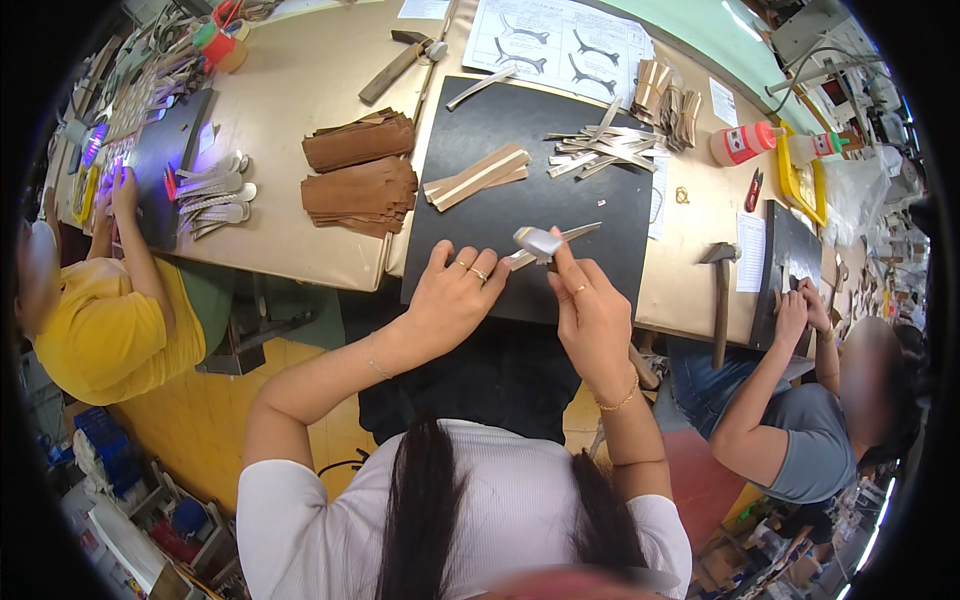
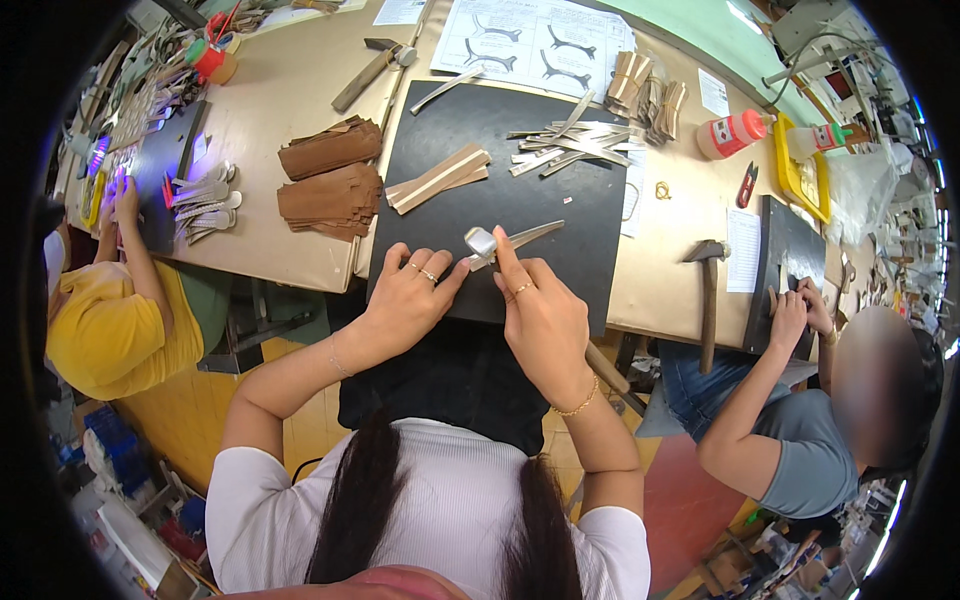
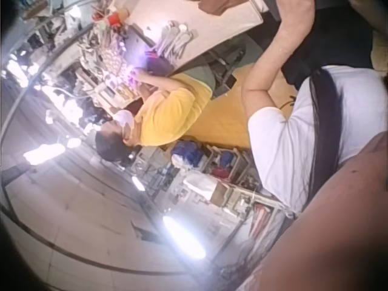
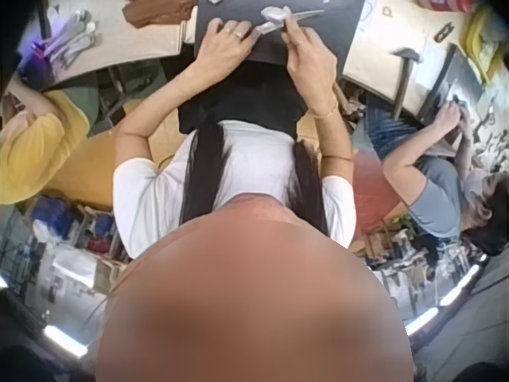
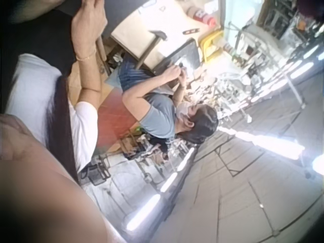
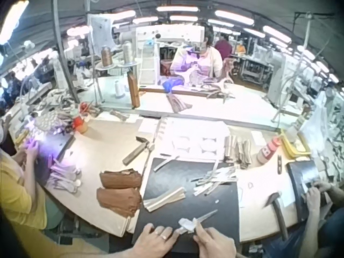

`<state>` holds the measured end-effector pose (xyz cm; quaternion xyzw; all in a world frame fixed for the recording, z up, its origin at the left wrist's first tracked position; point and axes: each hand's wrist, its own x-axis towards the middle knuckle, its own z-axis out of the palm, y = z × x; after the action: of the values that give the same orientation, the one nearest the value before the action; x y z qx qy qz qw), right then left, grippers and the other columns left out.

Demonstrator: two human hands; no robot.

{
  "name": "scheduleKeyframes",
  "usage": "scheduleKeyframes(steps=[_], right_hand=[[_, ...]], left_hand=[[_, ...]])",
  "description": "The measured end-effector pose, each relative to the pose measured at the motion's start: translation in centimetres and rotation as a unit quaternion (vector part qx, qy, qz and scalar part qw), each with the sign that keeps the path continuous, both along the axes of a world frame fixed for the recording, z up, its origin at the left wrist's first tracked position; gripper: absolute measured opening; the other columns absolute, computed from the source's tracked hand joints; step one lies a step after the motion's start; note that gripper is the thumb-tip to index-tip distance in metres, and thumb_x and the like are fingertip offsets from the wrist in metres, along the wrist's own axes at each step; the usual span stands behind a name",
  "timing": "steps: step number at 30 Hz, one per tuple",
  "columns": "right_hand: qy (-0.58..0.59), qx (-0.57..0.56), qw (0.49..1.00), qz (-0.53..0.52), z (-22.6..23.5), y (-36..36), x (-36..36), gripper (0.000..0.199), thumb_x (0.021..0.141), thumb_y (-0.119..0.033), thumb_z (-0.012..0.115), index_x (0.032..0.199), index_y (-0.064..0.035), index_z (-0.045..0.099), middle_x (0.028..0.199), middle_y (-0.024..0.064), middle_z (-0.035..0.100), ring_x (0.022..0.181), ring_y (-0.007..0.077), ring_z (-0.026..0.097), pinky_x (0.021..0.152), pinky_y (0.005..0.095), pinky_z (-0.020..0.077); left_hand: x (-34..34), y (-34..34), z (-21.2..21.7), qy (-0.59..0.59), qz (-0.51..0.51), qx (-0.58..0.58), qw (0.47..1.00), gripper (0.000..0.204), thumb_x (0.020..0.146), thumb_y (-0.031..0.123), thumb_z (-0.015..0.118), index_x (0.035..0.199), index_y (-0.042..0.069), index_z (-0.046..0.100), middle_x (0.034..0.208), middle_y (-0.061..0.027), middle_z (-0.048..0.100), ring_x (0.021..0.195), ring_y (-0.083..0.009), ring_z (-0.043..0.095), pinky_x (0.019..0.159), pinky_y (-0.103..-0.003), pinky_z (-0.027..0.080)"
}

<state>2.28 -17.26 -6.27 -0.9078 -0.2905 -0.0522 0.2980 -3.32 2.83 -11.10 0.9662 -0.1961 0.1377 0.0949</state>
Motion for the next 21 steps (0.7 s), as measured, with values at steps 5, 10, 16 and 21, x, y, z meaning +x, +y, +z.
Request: scheduleKeyframes(steps=[5,10,16,21], right_hand=[[0.026,-0.108,0.994,0.009,-0.3,0.4,-0.4,0.05,0.096,-0.015,0.068,0.145,-0.021,0.06,0.08,0.0053,0.06,0.065,0.0233,0.065,0.058,0.0362,0.0526],[0.009,-0.098,0.995,0.02,-0.3,0.1,-0.1,0.05,0.096,-0.014,0.068,0.145,-0.0205,0.061,0.081,0.0053,0.06,0.064,0.0234,0.065,0.058,0.0364,0.0525],[0.008,-0.037,0.999,0.027,-0.2,0.8,-0.6,0.05,0.096,-0.015,0.069,0.145,-0.0191,0.061,0.08,0.0057,0.06,0.065,0.0239,0.065,0.057,0.0373,0.0519],[0.04,-0.118,0.992,0.025,0.4,-0.1,0.0,0.052,0.094,-0.01,0.07,0.144,-0.0199,0.061,0.08,0.006,0.061,0.065,0.0246,0.064,0.059,0.0391,0.0518]], left_hand=[[-0.2,0.1,0.3,-0.012,-0.003,-0.02,1.0,0.033,0.087,0.012,0.062,0.117,0.004,0.071,0.097,-0.0056,0.059,0.09,-0.0209,0.057,0.09,-0.043,0.04],[-0.2,0.3,0.4,-0.003,-0.005,-0.023,1.0,0.032,0.085,0.013,0.066,0.115,0.004,0.072,0.095,-0.0058,0.059,0.09,-0.0213,0.057,0.09,-0.044,0.04],[-0.1,0.6,0.4,-0.007,-0.006,-0.045,0.999,0.028,0.085,0.015,0.07,0.112,0.005,0.073,0.094,-0.0057,0.06,0.091,-0.0213,0.059,0.09,-0.045,0.039],[0.2,1.9,1.7,0.079,-0.007,-0.123,0.989,0.019,0.087,0.013,0.072,0.106,0.01,0.075,0.095,-0.0024,0.063,0.094,-0.0208,0.061,0.091,-0.042,0.038]])
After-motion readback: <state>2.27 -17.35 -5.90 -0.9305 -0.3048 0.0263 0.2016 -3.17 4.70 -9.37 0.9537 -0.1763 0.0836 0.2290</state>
